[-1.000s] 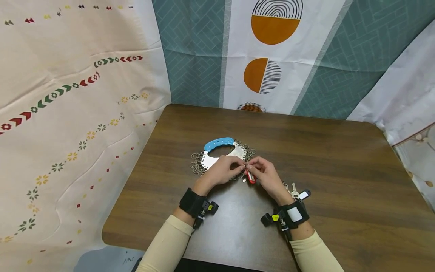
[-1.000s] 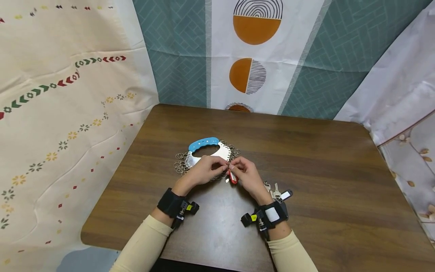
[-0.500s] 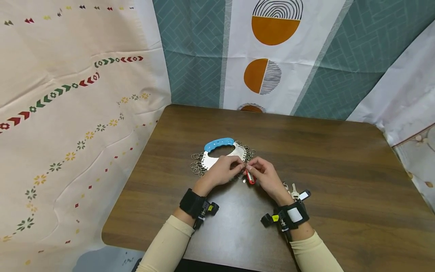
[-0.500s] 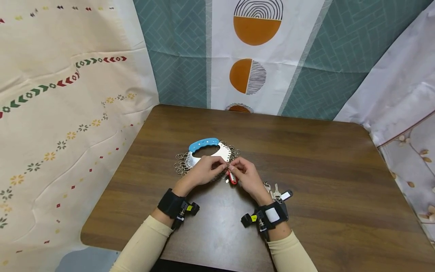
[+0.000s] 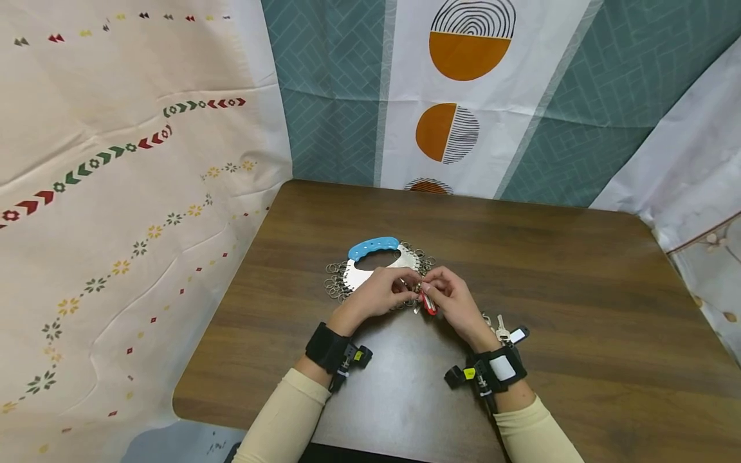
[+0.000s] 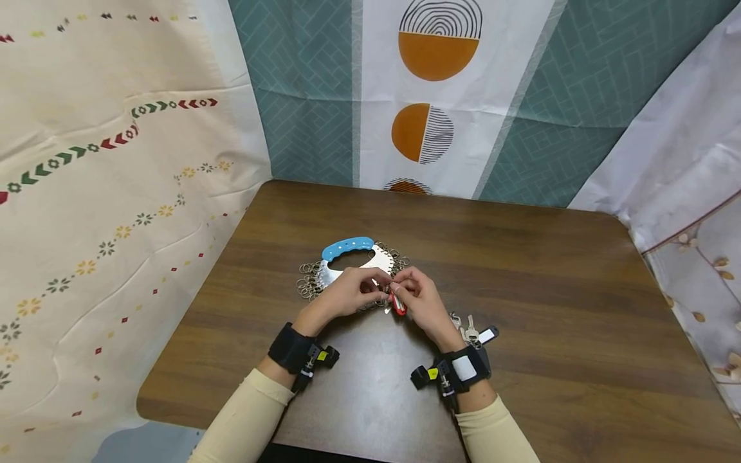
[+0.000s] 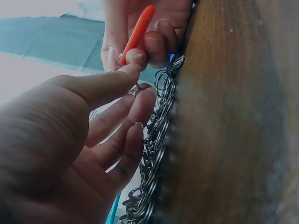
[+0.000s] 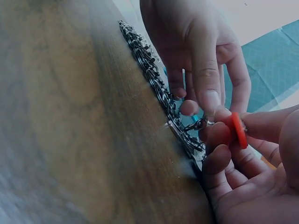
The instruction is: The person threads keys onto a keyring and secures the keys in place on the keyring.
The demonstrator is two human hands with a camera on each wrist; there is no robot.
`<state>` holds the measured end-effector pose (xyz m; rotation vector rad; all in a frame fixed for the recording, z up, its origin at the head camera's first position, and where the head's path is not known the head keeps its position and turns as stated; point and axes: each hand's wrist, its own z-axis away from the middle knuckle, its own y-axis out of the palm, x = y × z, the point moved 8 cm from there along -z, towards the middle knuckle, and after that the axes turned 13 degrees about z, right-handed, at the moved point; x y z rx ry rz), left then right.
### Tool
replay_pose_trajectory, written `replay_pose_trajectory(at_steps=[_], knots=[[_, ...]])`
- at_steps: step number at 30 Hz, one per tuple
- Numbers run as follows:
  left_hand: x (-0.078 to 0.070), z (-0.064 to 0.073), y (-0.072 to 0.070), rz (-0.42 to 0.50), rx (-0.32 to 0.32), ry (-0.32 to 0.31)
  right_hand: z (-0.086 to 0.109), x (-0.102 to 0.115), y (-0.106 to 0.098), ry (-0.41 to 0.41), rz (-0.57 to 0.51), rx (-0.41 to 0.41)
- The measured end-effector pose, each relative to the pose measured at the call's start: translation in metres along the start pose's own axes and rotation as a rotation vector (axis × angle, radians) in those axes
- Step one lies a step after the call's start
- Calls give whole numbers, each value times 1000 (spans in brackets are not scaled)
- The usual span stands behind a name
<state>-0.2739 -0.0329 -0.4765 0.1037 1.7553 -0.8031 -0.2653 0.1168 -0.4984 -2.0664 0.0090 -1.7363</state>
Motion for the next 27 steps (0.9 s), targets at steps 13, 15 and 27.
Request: replay_pose_trajectory(at_steps=[13, 15, 27], knots=[[-2, -1, 0, -89, -10, 28, 1, -2, 1, 31, -77, 29], [-2, -1, -1, -98, -12, 25, 1, -2, 1, 30, -81, 28], [-2, -1, 0, -97, -11, 13, 2, 0, 2, -6, -61, 44]])
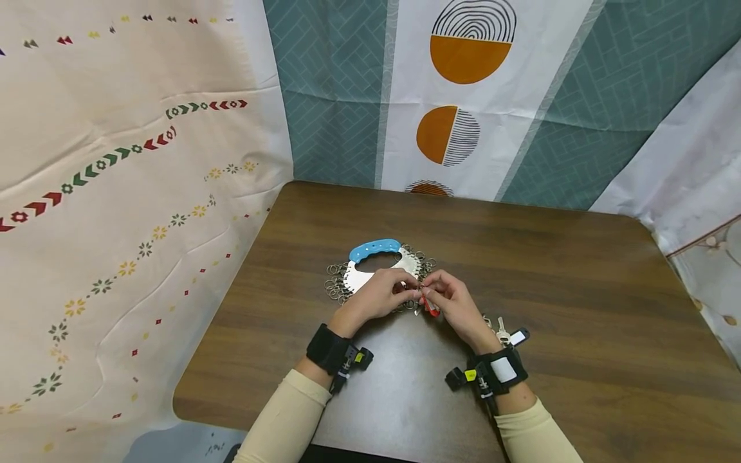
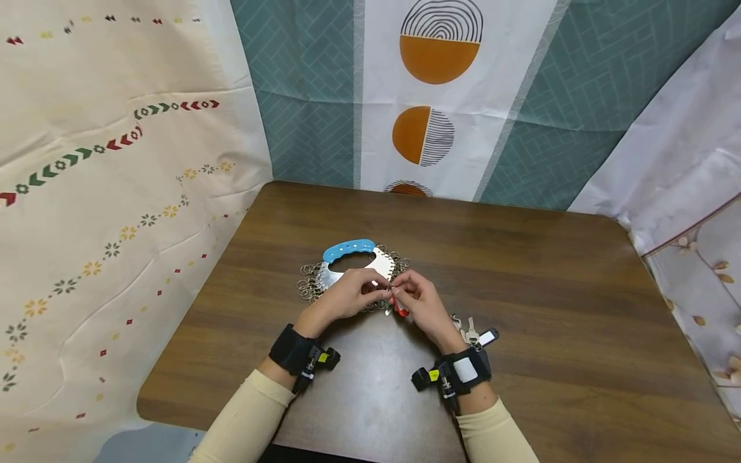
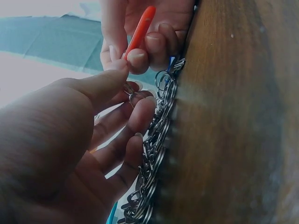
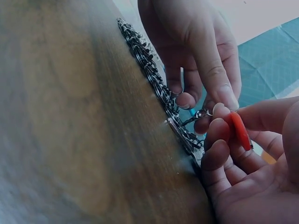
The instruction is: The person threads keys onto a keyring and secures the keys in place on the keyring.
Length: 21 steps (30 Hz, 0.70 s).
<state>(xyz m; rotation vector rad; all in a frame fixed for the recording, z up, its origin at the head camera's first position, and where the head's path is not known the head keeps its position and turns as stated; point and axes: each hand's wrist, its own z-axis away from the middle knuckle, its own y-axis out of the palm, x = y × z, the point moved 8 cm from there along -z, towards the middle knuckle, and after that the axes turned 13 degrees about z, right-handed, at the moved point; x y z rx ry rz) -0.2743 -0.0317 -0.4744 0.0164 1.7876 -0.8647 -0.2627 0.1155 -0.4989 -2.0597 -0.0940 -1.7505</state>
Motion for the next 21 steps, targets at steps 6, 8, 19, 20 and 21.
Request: replay_pose_trajectory(at_steps=[6, 8, 19, 20, 21], knots=[[0, 2, 0, 2, -7, -15, 0, 1, 2, 3, -8, 2], [0, 2, 0, 2, -8, -7, 0, 0, 2, 11, -8, -1], [6, 1, 4, 49, 31, -30, -1, -1, 2, 12, -27, -15], [6, 1, 4, 50, 27, -33, -1, -1, 2, 9, -29, -15], [7, 1, 3, 54, 24, -36, -1, -1, 2, 6, -32, -14]])
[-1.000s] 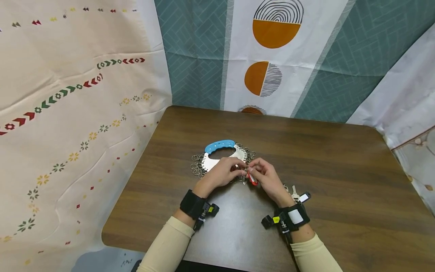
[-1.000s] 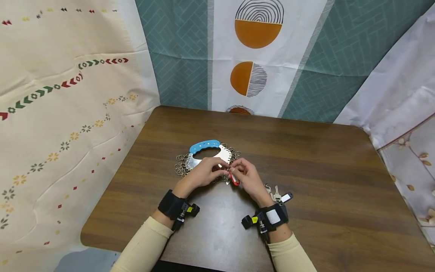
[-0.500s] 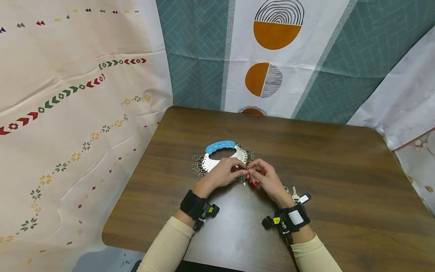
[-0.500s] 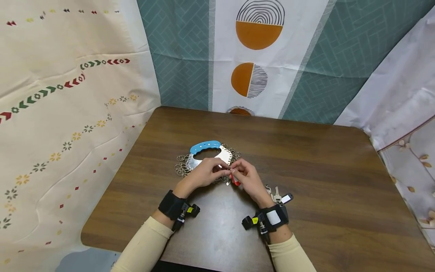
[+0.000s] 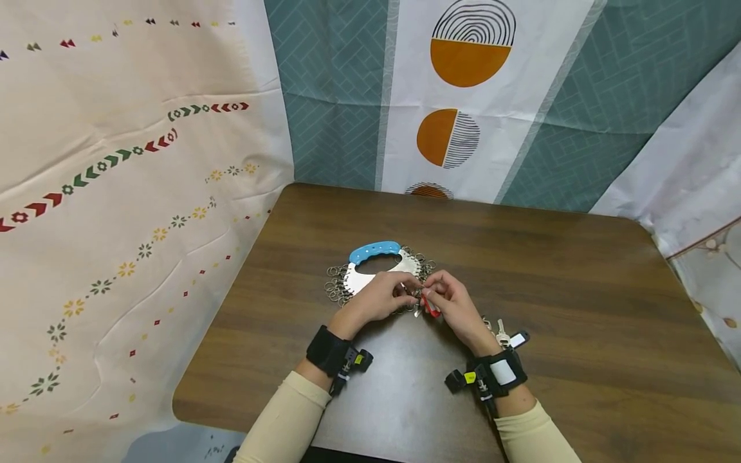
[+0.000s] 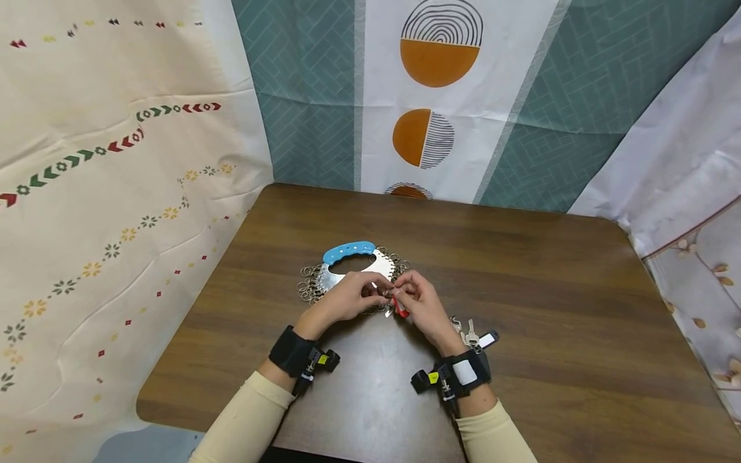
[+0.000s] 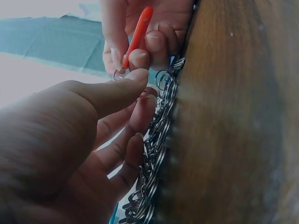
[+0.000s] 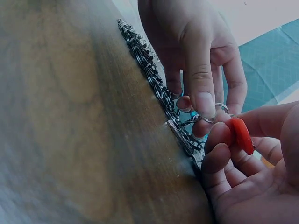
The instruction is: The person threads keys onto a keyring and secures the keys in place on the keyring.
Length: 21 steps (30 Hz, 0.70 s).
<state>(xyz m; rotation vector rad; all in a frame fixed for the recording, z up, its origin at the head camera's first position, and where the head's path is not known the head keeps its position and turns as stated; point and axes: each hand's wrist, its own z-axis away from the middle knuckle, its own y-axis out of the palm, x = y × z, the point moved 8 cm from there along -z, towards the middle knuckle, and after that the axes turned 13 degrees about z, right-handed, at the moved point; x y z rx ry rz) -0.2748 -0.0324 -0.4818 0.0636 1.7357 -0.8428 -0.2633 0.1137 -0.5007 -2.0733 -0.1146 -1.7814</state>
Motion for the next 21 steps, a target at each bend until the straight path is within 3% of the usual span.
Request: replay_pose_trajectory(at_steps=[21], knots=[[-2, 0, 0, -21, -18, 25, 0, 3, 2, -36, 12, 8]])
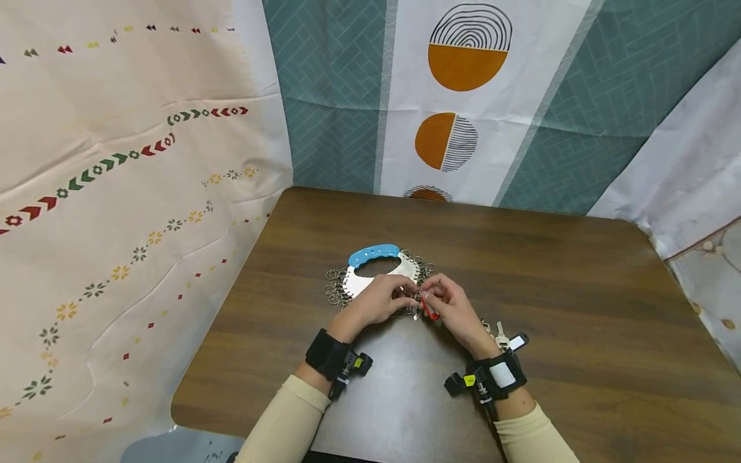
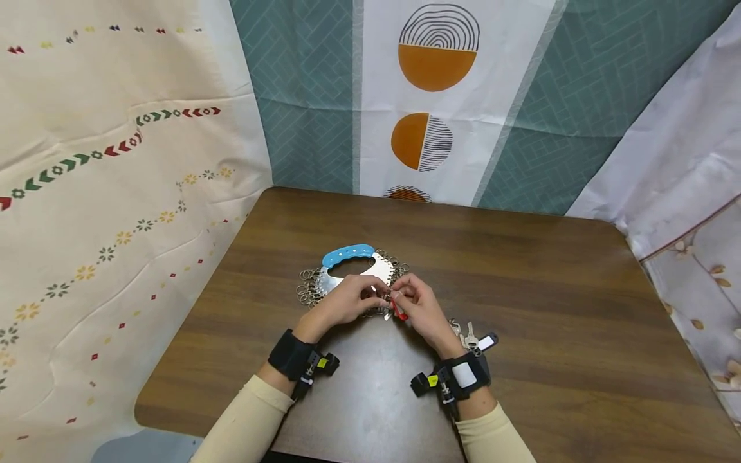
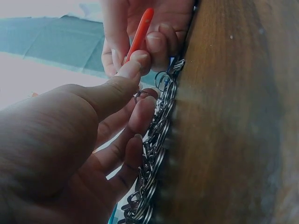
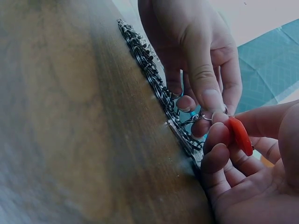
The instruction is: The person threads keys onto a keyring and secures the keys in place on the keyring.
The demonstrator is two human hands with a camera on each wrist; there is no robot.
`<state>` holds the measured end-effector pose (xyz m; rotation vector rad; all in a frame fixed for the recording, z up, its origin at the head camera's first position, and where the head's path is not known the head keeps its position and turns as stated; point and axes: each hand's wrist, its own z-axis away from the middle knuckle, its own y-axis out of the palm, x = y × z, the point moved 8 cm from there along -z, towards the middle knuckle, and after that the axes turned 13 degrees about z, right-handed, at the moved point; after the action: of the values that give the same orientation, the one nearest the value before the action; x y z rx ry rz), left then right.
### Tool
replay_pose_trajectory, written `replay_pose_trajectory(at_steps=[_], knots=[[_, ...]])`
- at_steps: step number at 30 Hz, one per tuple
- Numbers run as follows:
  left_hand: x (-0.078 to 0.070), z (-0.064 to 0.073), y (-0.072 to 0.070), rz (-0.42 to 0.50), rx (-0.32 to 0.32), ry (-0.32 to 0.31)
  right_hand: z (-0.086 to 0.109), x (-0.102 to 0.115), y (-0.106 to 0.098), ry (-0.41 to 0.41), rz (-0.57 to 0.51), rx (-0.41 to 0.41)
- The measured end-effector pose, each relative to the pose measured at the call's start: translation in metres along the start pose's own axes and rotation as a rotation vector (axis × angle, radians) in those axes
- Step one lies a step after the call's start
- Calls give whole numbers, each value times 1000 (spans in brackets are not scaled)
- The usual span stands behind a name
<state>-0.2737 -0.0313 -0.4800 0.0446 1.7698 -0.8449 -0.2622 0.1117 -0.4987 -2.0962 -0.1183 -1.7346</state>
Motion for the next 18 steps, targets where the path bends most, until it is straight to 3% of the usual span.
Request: replay_pose_trajectory(at_steps=[7, 18], knots=[[0, 0, 0, 0, -14, 14, 1, -1, -1, -4, 19, -6], [-2, 2, -1, 38, 4, -20, 1, 2, -1, 6, 34, -11]])
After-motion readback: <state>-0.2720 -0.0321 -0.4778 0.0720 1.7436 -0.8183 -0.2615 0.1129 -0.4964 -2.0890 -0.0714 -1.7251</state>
